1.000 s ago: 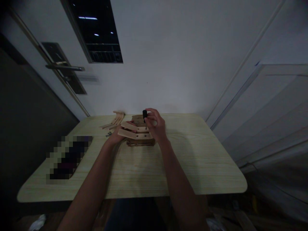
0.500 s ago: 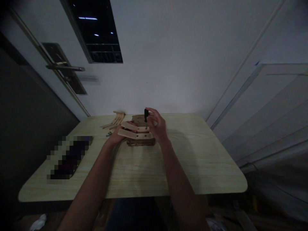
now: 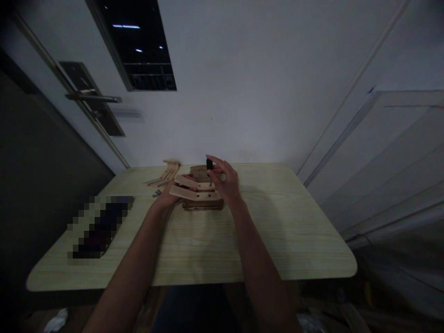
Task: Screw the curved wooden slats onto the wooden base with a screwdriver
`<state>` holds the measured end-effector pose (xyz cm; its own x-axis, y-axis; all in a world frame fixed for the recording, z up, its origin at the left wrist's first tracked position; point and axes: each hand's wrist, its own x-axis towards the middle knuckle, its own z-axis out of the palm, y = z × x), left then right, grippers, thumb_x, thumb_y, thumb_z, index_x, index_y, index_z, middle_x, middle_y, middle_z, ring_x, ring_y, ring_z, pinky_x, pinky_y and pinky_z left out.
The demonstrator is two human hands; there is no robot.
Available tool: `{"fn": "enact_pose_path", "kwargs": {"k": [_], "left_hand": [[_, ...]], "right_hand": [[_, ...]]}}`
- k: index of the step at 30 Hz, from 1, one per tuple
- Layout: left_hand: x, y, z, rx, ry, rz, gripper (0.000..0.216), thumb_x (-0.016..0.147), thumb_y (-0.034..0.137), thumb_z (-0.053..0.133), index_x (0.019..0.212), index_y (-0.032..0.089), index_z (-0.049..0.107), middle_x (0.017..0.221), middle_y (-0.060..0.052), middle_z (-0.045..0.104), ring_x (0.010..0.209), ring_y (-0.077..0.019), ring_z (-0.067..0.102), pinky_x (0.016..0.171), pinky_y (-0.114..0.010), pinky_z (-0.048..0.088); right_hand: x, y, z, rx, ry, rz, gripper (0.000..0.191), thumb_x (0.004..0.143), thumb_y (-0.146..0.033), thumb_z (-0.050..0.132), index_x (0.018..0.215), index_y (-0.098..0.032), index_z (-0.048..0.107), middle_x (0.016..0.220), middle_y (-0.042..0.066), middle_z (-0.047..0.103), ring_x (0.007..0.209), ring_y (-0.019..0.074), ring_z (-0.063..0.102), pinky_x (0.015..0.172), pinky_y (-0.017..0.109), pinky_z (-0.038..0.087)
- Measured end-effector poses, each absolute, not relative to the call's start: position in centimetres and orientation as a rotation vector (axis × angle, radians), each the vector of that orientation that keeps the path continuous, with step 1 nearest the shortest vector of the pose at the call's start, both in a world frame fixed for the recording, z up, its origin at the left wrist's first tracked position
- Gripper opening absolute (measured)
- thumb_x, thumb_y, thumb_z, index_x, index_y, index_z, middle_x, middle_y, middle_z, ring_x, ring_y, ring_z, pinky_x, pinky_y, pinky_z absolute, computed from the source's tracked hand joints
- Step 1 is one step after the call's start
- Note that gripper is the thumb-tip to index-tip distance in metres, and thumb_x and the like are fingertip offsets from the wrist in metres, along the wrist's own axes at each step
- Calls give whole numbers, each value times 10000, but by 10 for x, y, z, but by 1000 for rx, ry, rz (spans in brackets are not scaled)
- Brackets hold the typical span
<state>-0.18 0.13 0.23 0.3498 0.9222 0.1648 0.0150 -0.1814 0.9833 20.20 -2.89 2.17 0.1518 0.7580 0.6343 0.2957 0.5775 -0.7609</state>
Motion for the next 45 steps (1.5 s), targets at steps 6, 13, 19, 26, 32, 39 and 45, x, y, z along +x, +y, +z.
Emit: {"fn": "enact_pose_path", "kwargs": {"k": [6,13,19,26,32,39,45], "left_hand": [[0,0,4,1522,883,1027,430,549,384,821,872,143,672,835,-67,724,762,-217,687,732,-353,543],[-1,0,4,1521,880,1042,450,528,374,824,884,142,679,822,-67,725,774,-232,685,746,-364,537],[-2,3,0,1565,902,1052,432,515,352,842,858,134,693,833,-75,737,778,-223,689,730,-342,548],[-2,4,-3,1584,877,1052,414,566,365,822,889,137,695,896,-86,736,816,-226,694,753,-350,552],[-4,8,-9,1513,859,1040,454,565,389,824,919,146,675,852,-80,733,812,-231,698,786,-373,547],[-3,4,-3,1576,922,1066,429,515,318,842,876,146,687,911,-81,742,876,-243,692,860,-390,530],[-2,2,0,1503,884,1038,500,509,364,840,918,125,678,839,-74,735,766,-239,698,742,-376,557]], "right_hand": [[203,-28,19,-950,-1419,427,371,848,-392,638,1214,-335,633,1094,13,693,888,175,681,881,405,579],[202,-31,20,-904,-1412,544,406,862,-424,618,1249,-300,599,1039,31,715,926,191,701,913,426,582],[201,-30,21,-926,-1365,511,382,791,-308,698,1166,-307,627,881,-9,684,809,157,681,807,353,593],[203,-26,18,-931,-1347,471,388,774,-304,713,1145,-302,602,849,-21,642,777,147,662,797,348,577],[203,-28,18,-906,-1346,554,386,832,-378,654,1198,-291,566,988,21,696,930,179,696,913,404,563],[202,-27,19,-940,-1322,525,410,776,-375,711,1154,-285,579,878,-4,675,798,168,695,807,366,593],[202,-28,19,-962,-1362,472,417,800,-324,690,1206,-312,597,911,-9,664,730,136,658,778,342,586]]}}
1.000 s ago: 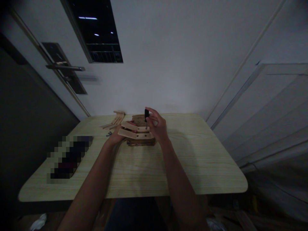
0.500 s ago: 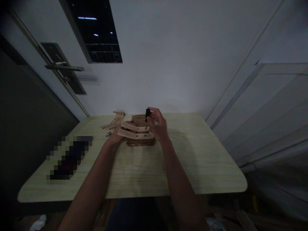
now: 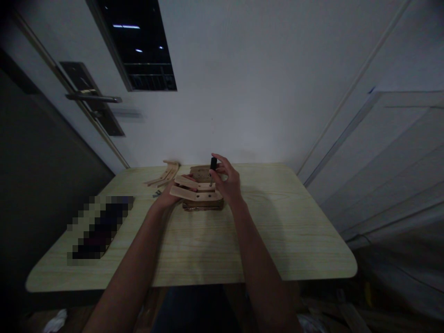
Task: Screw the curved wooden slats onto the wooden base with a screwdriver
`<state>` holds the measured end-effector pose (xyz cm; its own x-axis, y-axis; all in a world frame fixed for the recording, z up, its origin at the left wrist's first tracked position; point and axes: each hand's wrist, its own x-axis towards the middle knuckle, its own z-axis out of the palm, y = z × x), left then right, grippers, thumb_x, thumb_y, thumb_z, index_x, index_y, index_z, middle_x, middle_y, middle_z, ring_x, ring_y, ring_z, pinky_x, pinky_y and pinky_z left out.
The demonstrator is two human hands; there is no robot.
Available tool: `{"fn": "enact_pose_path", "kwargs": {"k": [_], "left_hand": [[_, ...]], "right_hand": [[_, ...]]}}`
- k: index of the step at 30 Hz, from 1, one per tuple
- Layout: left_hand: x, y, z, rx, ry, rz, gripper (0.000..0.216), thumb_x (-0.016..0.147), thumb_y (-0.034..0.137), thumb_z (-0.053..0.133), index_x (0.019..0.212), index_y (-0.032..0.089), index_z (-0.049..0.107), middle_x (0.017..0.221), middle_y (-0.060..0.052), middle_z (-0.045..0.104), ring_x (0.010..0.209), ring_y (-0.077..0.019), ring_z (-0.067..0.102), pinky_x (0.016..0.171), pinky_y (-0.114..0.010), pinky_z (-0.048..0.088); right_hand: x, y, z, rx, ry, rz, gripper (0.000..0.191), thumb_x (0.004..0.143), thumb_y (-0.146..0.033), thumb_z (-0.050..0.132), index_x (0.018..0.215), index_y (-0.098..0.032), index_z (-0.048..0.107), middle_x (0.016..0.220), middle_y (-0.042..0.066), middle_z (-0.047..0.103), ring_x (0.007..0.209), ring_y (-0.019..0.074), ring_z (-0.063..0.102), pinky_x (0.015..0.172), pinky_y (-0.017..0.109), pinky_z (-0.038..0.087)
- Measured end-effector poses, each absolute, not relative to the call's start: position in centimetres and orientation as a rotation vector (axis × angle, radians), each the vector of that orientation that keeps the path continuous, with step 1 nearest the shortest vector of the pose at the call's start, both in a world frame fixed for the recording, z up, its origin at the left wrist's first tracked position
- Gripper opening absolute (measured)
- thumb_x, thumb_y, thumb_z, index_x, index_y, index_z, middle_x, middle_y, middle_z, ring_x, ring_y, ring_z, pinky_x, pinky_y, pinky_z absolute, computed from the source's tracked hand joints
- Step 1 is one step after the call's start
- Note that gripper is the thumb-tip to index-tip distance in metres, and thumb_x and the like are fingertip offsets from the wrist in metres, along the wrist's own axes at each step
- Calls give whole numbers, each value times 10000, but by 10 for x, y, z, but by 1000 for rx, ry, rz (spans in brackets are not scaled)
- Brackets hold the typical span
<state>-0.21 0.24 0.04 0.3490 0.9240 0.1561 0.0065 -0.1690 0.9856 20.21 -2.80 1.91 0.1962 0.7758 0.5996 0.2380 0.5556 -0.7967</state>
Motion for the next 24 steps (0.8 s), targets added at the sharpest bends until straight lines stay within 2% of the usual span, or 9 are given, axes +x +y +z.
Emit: {"fn": "enact_pose_path", "kwargs": {"k": [3,7,11,16,20,24], "left_hand": [[-2,4,-1,1473,853,1045,516,525,388,833,944,128,679,801,-63,732,785,-245,702,766,-389,557],[-2,5,-3,1506,855,1068,435,525,362,838,870,138,696,796,-60,731,787,-229,697,775,-365,554],[-2,7,-5,1517,850,1081,402,508,337,846,829,141,704,815,-54,726,739,-204,682,716,-336,553],[-2,7,-6,1528,864,1078,429,502,324,857,857,142,699,839,-60,735,766,-213,690,763,-359,555],[-2,3,-2,1519,866,1054,458,496,315,864,879,134,690,831,-73,742,766,-217,692,752,-354,561],[-1,1,0,1498,871,1081,475,494,328,856,894,140,683,846,-63,740,740,-197,681,717,-328,555]], "right_hand": [[203,-28,19,-957,-1405,472,412,822,-321,669,1229,-319,605,991,8,674,780,144,665,798,350,585],[204,-29,19,-910,-1434,509,388,875,-364,600,1259,-310,588,1083,36,681,910,173,684,851,372,582],[203,-30,21,-924,-1425,545,398,875,-423,601,1252,-300,580,996,35,696,875,182,701,834,376,587],[202,-30,22,-957,-1352,587,405,818,-423,669,1196,-296,597,924,13,679,798,170,699,753,344,593],[203,-29,21,-952,-1326,579,422,772,-400,719,1167,-297,612,879,-6,677,768,157,689,763,339,588],[203,-28,20,-944,-1345,562,431,789,-391,707,1202,-310,618,911,-4,691,791,154,693,790,348,592]]}}
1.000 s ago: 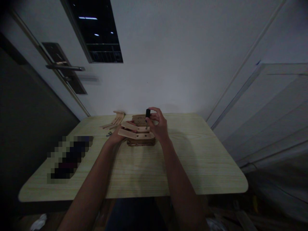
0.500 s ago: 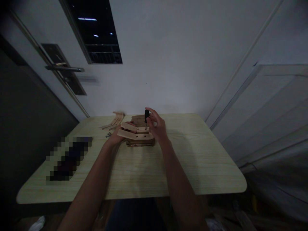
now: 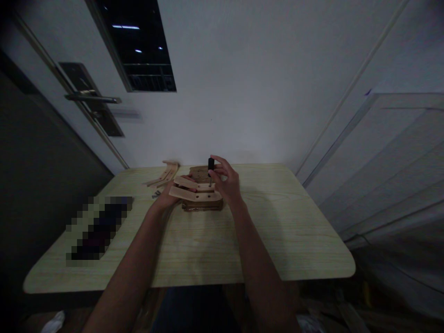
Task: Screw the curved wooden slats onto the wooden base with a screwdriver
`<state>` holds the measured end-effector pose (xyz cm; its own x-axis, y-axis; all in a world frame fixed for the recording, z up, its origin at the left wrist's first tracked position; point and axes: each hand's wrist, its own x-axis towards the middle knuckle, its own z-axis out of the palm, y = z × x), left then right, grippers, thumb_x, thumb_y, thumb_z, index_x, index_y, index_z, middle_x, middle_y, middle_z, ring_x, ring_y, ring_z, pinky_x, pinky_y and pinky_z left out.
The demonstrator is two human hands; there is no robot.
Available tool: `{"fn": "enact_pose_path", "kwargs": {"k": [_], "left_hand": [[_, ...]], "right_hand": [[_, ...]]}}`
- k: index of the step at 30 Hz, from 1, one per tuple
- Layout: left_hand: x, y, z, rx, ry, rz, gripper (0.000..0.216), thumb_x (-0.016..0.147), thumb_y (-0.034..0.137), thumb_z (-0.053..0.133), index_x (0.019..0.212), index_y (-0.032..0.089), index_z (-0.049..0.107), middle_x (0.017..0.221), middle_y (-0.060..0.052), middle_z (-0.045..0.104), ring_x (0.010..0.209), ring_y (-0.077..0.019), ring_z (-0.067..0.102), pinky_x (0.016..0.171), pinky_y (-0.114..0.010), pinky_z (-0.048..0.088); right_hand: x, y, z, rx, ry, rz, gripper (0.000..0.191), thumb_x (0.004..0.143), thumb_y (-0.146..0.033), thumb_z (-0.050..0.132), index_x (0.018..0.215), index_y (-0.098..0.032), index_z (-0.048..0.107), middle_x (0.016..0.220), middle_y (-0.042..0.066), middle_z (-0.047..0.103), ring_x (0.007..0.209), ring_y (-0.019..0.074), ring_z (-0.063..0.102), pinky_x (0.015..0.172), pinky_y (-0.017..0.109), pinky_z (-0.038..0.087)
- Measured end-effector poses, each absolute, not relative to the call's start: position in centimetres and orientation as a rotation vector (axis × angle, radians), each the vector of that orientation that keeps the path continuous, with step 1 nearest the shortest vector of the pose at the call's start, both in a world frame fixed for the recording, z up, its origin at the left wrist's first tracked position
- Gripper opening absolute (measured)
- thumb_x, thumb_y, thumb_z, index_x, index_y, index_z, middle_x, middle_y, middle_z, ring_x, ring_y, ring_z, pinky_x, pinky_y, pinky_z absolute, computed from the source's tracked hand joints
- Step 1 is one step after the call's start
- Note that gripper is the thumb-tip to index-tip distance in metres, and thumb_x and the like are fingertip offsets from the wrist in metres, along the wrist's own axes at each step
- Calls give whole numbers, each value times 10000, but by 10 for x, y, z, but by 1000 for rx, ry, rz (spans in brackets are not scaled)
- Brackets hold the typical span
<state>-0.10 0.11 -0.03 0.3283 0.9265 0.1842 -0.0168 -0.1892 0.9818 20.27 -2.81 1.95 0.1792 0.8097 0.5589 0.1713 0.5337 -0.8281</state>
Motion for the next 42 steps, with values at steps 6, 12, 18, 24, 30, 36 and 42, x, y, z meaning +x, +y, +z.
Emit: {"fn": "enact_pose_path", "kwargs": {"k": [6,12,18,24,30,36,42], "left_hand": [[-2,1,2,1583,895,1052,409,523,340,828,859,147,698,878,-80,739,803,-236,690,761,-359,551],[-4,4,0,1646,898,1056,396,525,332,828,848,141,702,891,-87,743,854,-251,699,862,-405,540],[-2,1,3,1609,930,1056,430,513,340,832,877,159,693,905,-72,754,837,-236,694,830,-386,553],[-2,1,4,1643,909,1075,352,526,322,844,808,161,706,852,-58,754,885,-236,690,1009,-427,469],[-1,2,1,1646,876,1073,405,519,340,862,841,147,709,873,-72,753,864,-235,684,942,-421,501],[-1,1,4,1648,893,1082,384,511,318,856,822,150,705,874,-80,740,984,-268,670,934,-386,499],[-2,3,1,1656,887,1057,372,542,313,833,852,155,701,876,-70,746,836,-230,685,872,-387,533]], "right_hand": [[203,-29,20,-948,-1358,542,412,825,-426,663,1215,-298,624,995,23,719,876,181,706,864,400,593],[202,-29,21,-959,-1341,507,418,767,-390,728,1161,-303,622,897,-4,704,816,171,693,827,381,595],[202,-30,22,-963,-1359,471,380,812,-396,681,1178,-311,625,917,-2,688,812,165,682,812,362,591],[203,-32,22,-944,-1384,459,392,854,-439,623,1223,-308,598,1165,41,677,972,196,684,892,405,584],[203,-30,20,-935,-1352,528,416,837,-419,651,1228,-292,586,984,32,702,893,190,700,867,400,591],[202,-30,20,-982,-1354,458,384,808,-390,682,1178,-315,611,1011,10,673,771,154,668,779,356,593],[203,-30,19,-943,-1412,502,409,876,-420,597,1272,-322,568,1130,39,681,911,187,686,880,405,576]]}}
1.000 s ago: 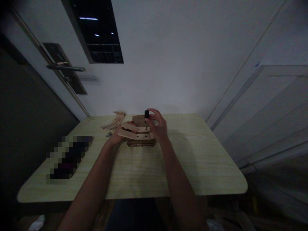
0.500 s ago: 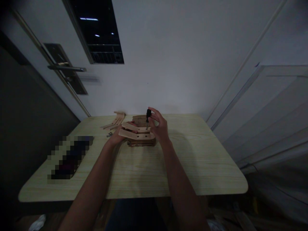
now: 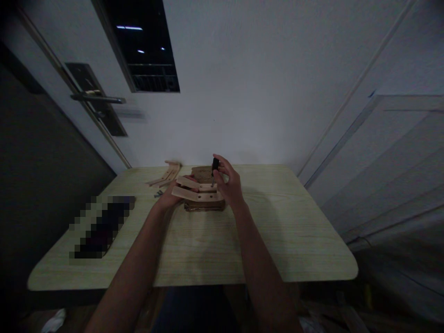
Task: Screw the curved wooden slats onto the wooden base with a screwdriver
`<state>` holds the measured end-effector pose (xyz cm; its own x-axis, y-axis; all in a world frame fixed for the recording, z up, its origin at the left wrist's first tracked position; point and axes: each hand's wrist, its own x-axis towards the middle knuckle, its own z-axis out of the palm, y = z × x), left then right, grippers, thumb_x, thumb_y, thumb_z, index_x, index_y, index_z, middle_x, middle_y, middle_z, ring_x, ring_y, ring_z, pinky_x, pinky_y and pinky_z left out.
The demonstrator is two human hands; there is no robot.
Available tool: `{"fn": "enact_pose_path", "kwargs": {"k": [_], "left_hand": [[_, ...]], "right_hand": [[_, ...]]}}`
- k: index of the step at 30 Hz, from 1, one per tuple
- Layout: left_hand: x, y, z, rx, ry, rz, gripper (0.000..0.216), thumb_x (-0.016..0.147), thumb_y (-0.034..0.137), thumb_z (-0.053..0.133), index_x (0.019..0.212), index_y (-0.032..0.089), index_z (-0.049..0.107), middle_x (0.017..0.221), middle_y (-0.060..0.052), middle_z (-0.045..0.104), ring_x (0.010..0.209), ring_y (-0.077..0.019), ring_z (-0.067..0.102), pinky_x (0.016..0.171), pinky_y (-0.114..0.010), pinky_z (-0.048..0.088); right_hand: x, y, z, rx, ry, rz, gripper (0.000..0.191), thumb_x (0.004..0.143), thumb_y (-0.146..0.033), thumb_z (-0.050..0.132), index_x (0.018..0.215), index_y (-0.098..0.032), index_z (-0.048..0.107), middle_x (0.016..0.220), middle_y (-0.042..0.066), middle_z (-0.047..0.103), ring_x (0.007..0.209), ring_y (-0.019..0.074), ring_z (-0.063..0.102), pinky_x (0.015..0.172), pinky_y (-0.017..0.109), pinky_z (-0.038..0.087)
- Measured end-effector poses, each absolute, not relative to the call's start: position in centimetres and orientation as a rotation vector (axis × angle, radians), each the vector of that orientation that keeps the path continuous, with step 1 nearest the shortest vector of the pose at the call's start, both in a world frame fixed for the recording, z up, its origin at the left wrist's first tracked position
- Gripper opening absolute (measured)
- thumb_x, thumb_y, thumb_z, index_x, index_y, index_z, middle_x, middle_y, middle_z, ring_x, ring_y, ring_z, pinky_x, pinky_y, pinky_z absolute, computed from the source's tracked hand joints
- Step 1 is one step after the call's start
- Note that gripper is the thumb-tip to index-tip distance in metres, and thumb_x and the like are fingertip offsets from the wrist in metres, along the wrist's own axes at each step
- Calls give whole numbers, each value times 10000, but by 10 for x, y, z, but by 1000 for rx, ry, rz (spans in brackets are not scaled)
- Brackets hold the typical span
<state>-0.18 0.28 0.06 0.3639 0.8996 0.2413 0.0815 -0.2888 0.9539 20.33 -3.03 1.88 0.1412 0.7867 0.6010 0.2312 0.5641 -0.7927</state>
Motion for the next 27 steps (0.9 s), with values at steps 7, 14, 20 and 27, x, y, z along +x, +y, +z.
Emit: {"fn": "enact_pose_path", "kwargs": {"k": [7,14,20,27], "left_hand": [[-2,4,0,1652,870,1080,363,511,298,854,810,157,702,839,-57,744,917,-255,683,1006,-434,469],[-3,5,-1,1687,857,1096,337,533,281,848,817,159,714,855,-64,734,941,-256,675,989,-418,478],[-4,5,-2,1711,846,1063,308,559,284,836,811,167,703,867,-61,728,898,-241,679,973,-410,490],[-4,6,-4,1659,861,1070,375,549,299,847,856,137,704,864,-66,731,888,-238,682,963,-416,488]], "right_hand": [[205,-29,18,-923,-1422,533,424,892,-457,575,1288,-309,565,1054,41,708,907,192,699,873,406,584],[204,-28,17,-936,-1389,490,377,851,-403,638,1217,-314,622,1066,30,697,849,170,695,842,380,586],[205,-29,17,-971,-1391,500,420,852,-416,628,1260,-319,604,1063,28,689,848,168,697,817,369,594],[206,-29,18,-887,-1404,585,443,876,-421,603,1298,-289,575,1100,48,717,963,195,696,920,412,570]]}}
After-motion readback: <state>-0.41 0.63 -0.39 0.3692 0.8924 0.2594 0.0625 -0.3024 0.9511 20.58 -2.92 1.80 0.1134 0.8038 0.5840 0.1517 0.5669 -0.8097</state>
